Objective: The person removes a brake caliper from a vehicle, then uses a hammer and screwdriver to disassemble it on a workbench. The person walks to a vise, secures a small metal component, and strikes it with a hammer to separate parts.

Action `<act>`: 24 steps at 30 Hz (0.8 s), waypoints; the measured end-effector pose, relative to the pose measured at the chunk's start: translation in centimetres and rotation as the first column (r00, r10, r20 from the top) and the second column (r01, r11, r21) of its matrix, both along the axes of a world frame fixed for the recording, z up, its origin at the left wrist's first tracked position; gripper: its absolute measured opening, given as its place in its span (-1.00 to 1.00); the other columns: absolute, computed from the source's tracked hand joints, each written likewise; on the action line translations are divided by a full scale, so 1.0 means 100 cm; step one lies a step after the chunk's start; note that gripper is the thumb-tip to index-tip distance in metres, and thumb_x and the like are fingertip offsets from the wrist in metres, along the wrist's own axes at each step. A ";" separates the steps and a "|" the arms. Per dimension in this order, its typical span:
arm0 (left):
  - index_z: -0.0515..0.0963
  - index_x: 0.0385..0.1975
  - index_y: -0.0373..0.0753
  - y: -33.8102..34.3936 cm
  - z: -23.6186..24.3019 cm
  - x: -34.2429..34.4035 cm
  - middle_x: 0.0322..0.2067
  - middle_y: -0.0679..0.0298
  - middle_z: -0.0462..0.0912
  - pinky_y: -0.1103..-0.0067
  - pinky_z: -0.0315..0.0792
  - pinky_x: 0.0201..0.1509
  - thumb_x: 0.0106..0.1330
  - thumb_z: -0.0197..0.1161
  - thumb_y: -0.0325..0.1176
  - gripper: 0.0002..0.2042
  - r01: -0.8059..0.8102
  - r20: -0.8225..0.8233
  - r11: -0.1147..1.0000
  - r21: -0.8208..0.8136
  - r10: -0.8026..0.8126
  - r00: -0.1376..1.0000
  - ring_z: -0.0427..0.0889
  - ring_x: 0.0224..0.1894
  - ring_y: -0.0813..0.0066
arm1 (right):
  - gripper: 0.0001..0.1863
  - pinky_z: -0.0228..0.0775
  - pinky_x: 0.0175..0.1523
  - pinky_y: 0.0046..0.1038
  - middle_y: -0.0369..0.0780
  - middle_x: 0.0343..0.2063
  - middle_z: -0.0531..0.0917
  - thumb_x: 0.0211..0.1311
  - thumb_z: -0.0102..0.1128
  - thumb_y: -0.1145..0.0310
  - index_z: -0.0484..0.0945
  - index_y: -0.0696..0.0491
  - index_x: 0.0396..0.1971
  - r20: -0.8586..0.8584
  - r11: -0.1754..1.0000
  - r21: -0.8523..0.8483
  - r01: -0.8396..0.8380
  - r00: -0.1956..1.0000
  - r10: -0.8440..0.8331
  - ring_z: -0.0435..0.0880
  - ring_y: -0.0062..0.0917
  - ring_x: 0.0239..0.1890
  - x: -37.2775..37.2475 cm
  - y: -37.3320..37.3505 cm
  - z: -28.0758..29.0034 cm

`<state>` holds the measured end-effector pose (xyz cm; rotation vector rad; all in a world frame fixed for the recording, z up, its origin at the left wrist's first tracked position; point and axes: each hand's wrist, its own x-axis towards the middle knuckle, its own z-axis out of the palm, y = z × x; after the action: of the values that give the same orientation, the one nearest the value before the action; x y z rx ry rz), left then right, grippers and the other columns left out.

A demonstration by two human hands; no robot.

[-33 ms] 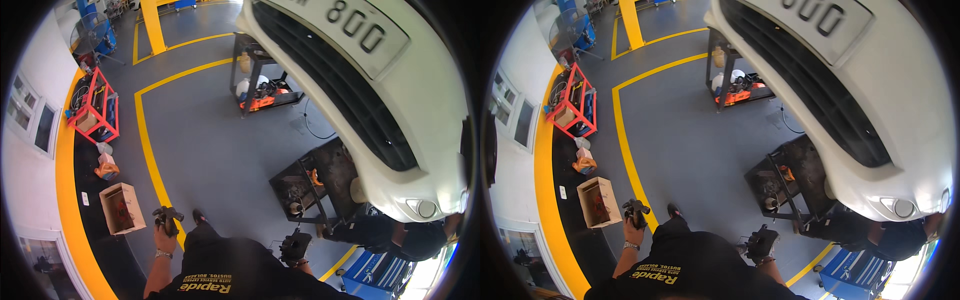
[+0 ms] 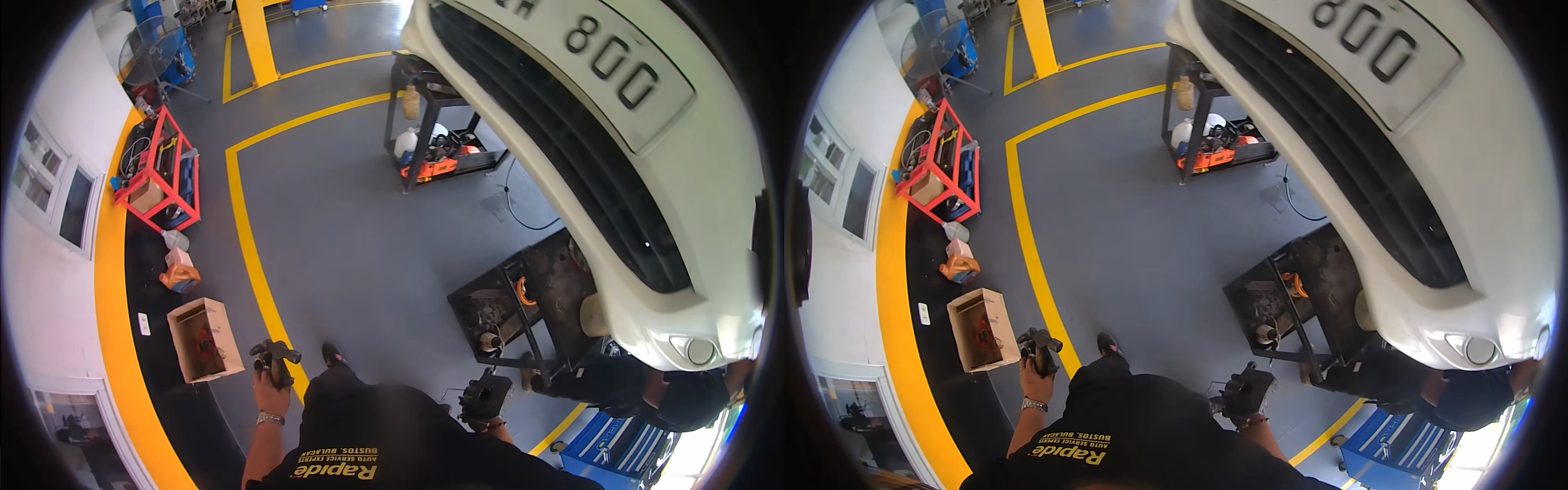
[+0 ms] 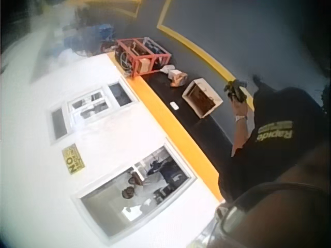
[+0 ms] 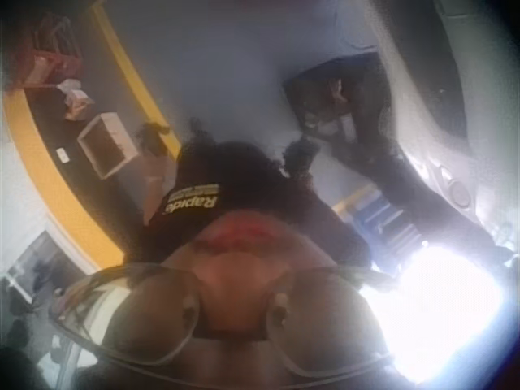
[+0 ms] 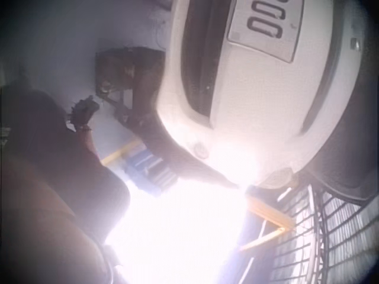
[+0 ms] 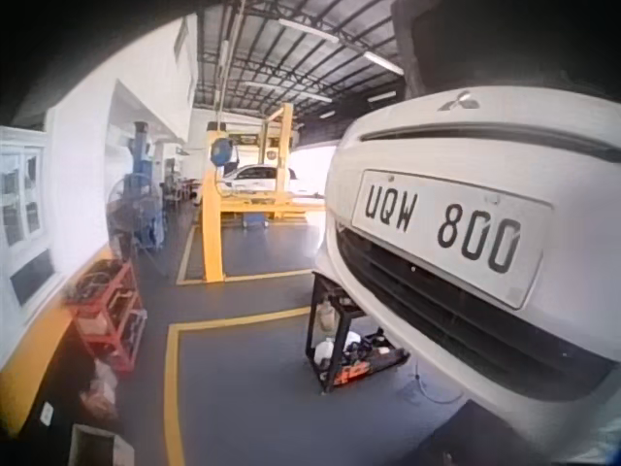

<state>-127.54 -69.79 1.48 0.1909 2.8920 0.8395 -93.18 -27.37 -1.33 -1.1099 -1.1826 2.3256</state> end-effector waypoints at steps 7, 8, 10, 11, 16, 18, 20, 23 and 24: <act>0.49 0.17 -0.35 -0.041 0.007 -0.166 0.18 0.03 0.56 0.28 0.47 0.28 0.03 0.53 -0.42 -0.37 -0.180 0.097 0.939 0.294 0.158 0.983 0.54 0.22 -0.01 | -0.46 0.48 -0.40 -0.43 -0.28 -0.33 0.56 0.34 0.13 -0.27 0.56 -0.05 -0.13 -0.426 0.880 -0.472 -0.054 0.888 -0.174 0.56 -0.44 -0.34 -0.287 0.028 0.022; 0.50 0.17 -0.34 -0.038 0.007 -0.196 0.12 0.05 0.62 0.32 0.49 0.24 0.03 0.55 -0.41 -0.37 -0.175 0.120 0.930 0.325 0.143 0.982 0.60 0.16 0.05 | -0.44 0.52 -0.38 -0.42 -0.28 -0.33 0.57 0.34 0.13 -0.27 0.56 -0.03 -0.12 -0.458 0.924 -0.368 -0.102 0.885 -0.084 0.57 -0.43 -0.34 -0.323 0.040 0.032; 0.53 0.12 -0.36 -0.031 0.008 -0.257 0.00 0.06 0.72 0.36 0.52 0.18 0.06 0.58 -0.36 -0.41 -0.308 0.242 0.935 0.174 0.262 0.934 0.69 0.03 0.12 | -0.41 0.58 -0.35 -0.40 -0.28 -0.32 0.59 0.35 0.11 -0.28 0.56 0.01 -0.07 -0.360 0.935 -0.339 -0.104 0.933 -0.026 0.59 -0.42 -0.35 -0.388 0.062 0.046; 0.52 0.12 -0.39 -0.025 0.010 -0.287 -0.04 0.04 0.73 0.36 0.52 0.16 0.07 0.59 -0.32 -0.40 -0.366 0.221 0.905 0.216 0.320 0.921 0.70 0.01 0.11 | -0.39 0.59 -0.36 -0.39 -0.29 -0.33 0.60 0.35 0.10 -0.30 0.56 0.01 -0.06 -0.267 0.922 -0.384 -0.054 0.962 -0.055 0.60 -0.43 -0.37 -0.425 0.075 0.051; 0.47 0.19 -0.41 0.007 0.026 -0.422 0.03 0.06 0.69 0.42 0.49 0.21 0.12 0.56 -0.35 -0.37 -0.593 0.512 0.708 0.383 0.372 0.775 0.67 0.06 0.22 | -0.35 0.56 -0.46 -0.42 -0.30 -0.40 0.62 0.36 0.03 -0.36 0.57 -0.02 -0.06 -0.057 0.978 -0.187 -0.096 0.995 0.086 0.62 -0.47 -0.41 -0.606 0.144 0.058; 0.47 0.19 -0.41 0.017 0.041 -0.459 0.03 0.08 0.68 0.44 0.51 0.19 0.13 0.55 -0.36 -0.38 -0.573 0.361 0.807 0.145 0.496 0.790 0.67 0.05 0.27 | -0.40 0.56 -0.43 -0.43 -0.30 -0.41 0.61 0.37 0.05 -0.34 0.57 -0.05 -0.09 -0.085 0.964 -0.200 -0.176 0.983 0.162 0.63 -0.50 -0.40 -0.668 0.166 0.059; 0.46 0.21 -0.41 0.028 0.049 -0.496 0.05 0.08 0.67 0.46 0.56 0.14 0.15 0.54 -0.36 -0.38 -0.371 0.121 0.909 0.188 0.354 0.927 0.67 0.04 0.37 | -0.46 0.56 -0.38 -0.44 -0.30 -0.40 0.61 0.38 0.09 -0.30 0.57 -0.08 -0.12 -0.242 0.949 -0.258 -0.180 0.963 0.116 0.63 -0.51 -0.39 -0.727 0.192 0.060; 0.43 0.24 -0.46 0.048 0.054 -0.535 0.13 0.07 0.62 0.44 0.55 0.18 0.10 0.57 -0.49 -0.33 -0.618 0.436 0.679 0.397 0.453 0.777 0.66 0.05 0.33 | -0.55 0.61 -0.18 -0.37 -0.25 -0.24 0.67 0.43 0.14 -0.17 0.58 -0.08 -0.04 -0.350 0.918 -0.393 -0.055 0.932 -0.094 0.69 -0.39 -0.26 -0.808 0.231 0.054; 0.41 0.25 -0.47 0.051 0.055 -0.552 0.12 0.03 0.62 0.44 0.55 0.19 0.12 0.56 -0.50 -0.33 -0.627 0.379 0.694 0.354 0.507 0.774 0.67 0.02 0.30 | -0.54 0.64 -0.08 -0.29 -0.22 -0.15 0.70 0.45 0.11 -0.13 0.58 -0.06 0.02 -0.406 0.907 -0.414 -0.080 0.908 -0.105 0.72 -0.32 -0.16 -0.838 0.244 0.057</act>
<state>-182.75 -64.68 6.99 -0.7807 2.4505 1.5206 -177.01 -2.99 4.32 -0.6596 -0.5223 2.7010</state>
